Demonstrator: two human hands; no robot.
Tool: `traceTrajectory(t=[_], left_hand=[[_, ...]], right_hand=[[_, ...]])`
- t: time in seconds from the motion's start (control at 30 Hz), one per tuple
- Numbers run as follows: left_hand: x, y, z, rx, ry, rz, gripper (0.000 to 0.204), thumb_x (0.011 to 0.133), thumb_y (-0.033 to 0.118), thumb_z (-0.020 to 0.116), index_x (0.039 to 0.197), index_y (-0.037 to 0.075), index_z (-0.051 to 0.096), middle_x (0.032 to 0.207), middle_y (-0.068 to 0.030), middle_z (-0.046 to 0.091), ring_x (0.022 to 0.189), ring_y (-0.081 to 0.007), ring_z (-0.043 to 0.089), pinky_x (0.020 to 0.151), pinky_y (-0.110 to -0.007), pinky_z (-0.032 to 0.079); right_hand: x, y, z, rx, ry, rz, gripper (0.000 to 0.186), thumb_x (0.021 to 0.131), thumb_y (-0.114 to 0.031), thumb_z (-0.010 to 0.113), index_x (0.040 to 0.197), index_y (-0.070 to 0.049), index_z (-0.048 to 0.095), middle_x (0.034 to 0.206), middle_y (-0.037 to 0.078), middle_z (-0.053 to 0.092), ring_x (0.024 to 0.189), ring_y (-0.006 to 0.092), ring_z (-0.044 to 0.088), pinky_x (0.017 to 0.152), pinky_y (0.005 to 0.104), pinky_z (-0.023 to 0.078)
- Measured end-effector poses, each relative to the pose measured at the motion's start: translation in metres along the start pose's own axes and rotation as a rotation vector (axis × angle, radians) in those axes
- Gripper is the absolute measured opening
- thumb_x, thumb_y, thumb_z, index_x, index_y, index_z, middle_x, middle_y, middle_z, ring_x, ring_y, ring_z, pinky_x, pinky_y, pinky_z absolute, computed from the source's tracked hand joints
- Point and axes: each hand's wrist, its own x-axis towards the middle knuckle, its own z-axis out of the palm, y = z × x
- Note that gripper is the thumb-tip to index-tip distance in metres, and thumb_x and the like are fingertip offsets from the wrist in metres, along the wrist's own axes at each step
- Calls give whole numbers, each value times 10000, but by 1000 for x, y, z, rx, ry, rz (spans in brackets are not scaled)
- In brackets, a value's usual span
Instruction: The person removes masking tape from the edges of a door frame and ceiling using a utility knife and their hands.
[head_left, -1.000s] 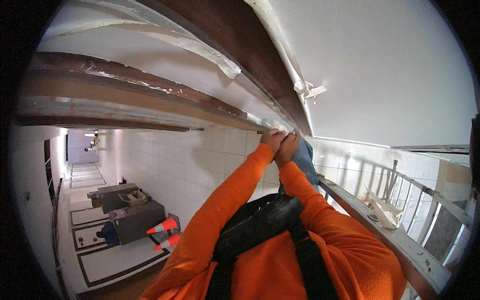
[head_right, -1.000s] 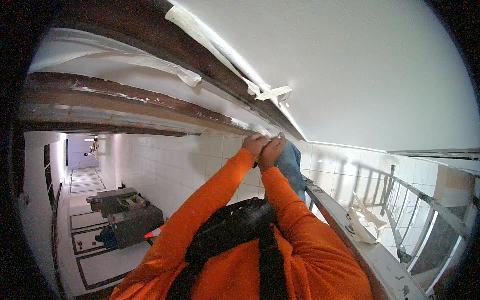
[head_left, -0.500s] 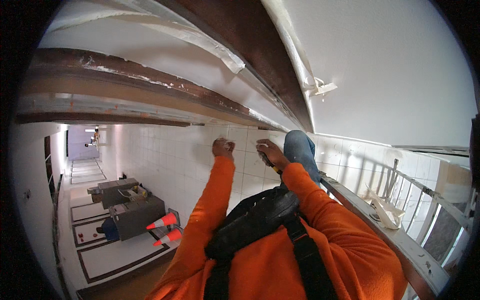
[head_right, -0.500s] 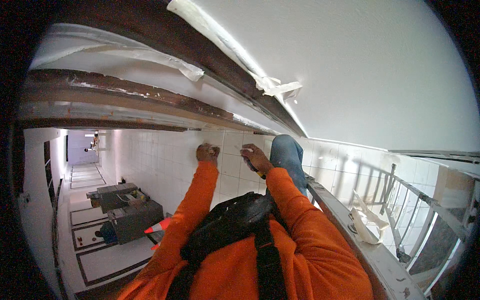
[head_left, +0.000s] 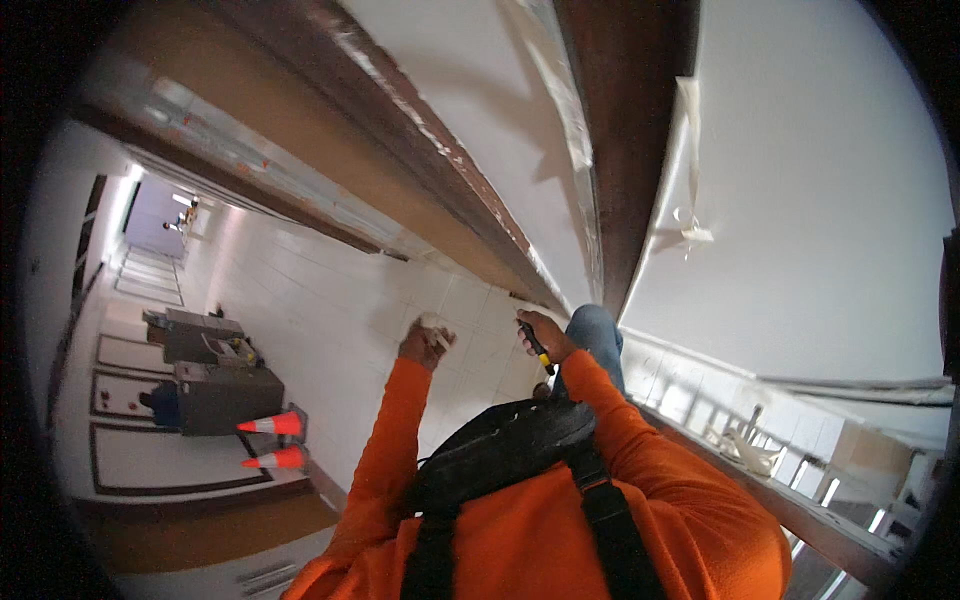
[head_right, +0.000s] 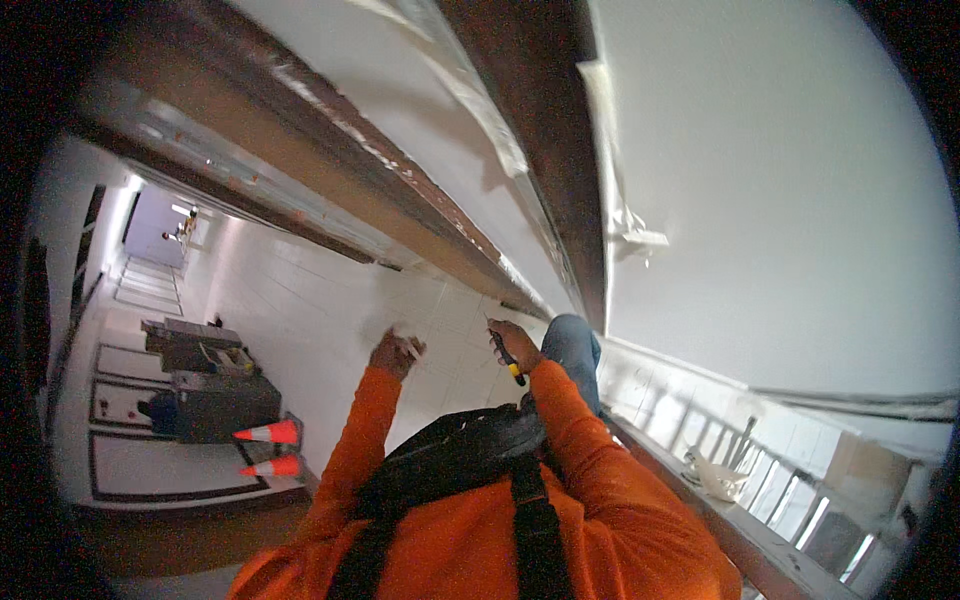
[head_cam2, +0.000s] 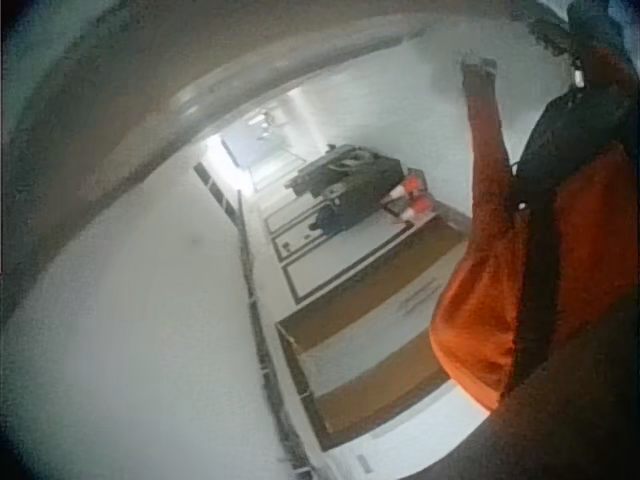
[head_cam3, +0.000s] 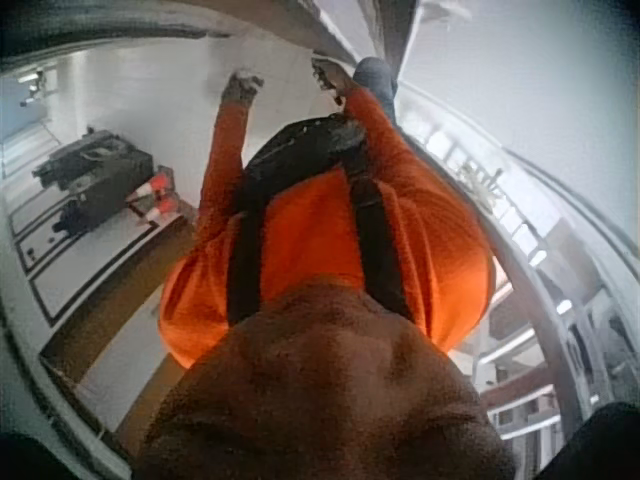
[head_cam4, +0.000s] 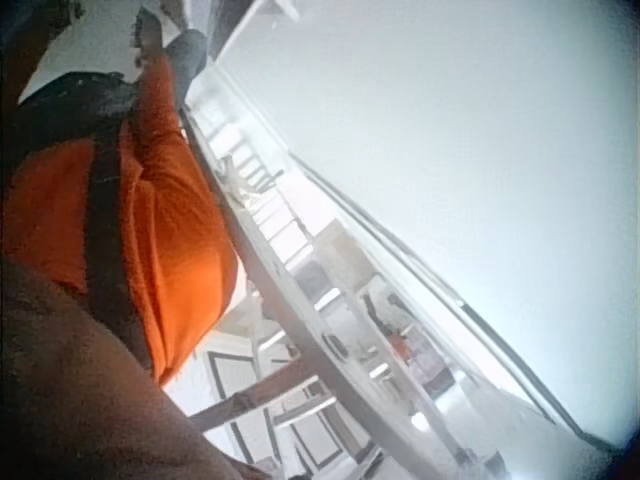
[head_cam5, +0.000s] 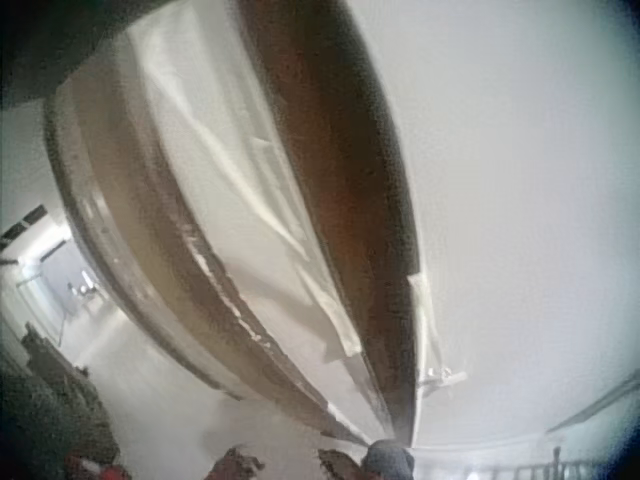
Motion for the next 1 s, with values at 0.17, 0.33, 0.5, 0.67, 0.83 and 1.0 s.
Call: traceTrajectory(t=[0.17, 0.33, 0.5, 0.67, 0.83, 1.0], left_hand=[[-27, -81, 53, -285, -45, -198, 253, 877, 277, 637, 727, 76, 611, 695, -114, 609, 783, -338, 619, 873, -573, 503], [-24, -79, 5, -520, -428, -290, 230, 912, 240, 546, 952, 19, 595, 807, -159, 631, 700, -366, 619, 841, -603, 540], [-31, -28, 144, -218, -225, -252, 234, 981, 275, 536, 1022, 64, 629, 743, -65, 586, 620, -251, 576, 684, -490, 575], [6, -32, 155, -58, -497, -161, 211, 998, 213, 566, 1133, 58, 619, 750, -36, 548, 667, -173, 565, 641, -375, 531], [-32, 21, 246, 133, -920, -134, 272, 994, 177, 580, 1228, 40, 597, 775, -17, 547, 700, -147, 571, 643, -324, 512], [-66, 34, 263, 268, -821, -87, 305, 989, 310, 653, 1172, 67, 639, 777, 5, 562, 692, -139, 609, 636, -313, 535]], right_hand=[[7, -5, -16, -187, 249, -159, 336, 986, -417, 514, 925, -100, 608, 691, 33, 572, 494, 163, 508, 472, 329, 449], [-17, 15, 11, -953, 241, -258, 311, 996, -348, 512, 982, -67, 646, 756, 114, 631, 650, 268, 624, 658, 414, 532], [-54, -26, -22, -1898, 279, -384, 367, 1017, -296, 466, 1258, -83, 643, 1127, 246, 689, 1060, 413, 659, 917, 478, 519], [-135, -70, 42, -1357, 437, -303, 551, 959, -468, 617, 1126, 53, 678, 949, 211, 697, 878, 299, 685, 752, 432, 528], [-218, -87, 54, -1241, 543, -375, 539, 980, -468, 591, 1115, 48, 671, 968, 221, 705, 904, 323, 686, 808, 437, 525], [-318, -76, 118, -1378, 459, -310, 566, 1035, -519, 486, 1121, 16, 651, 994, 260, 718, 974, 422, 697, 853, 481, 519]])
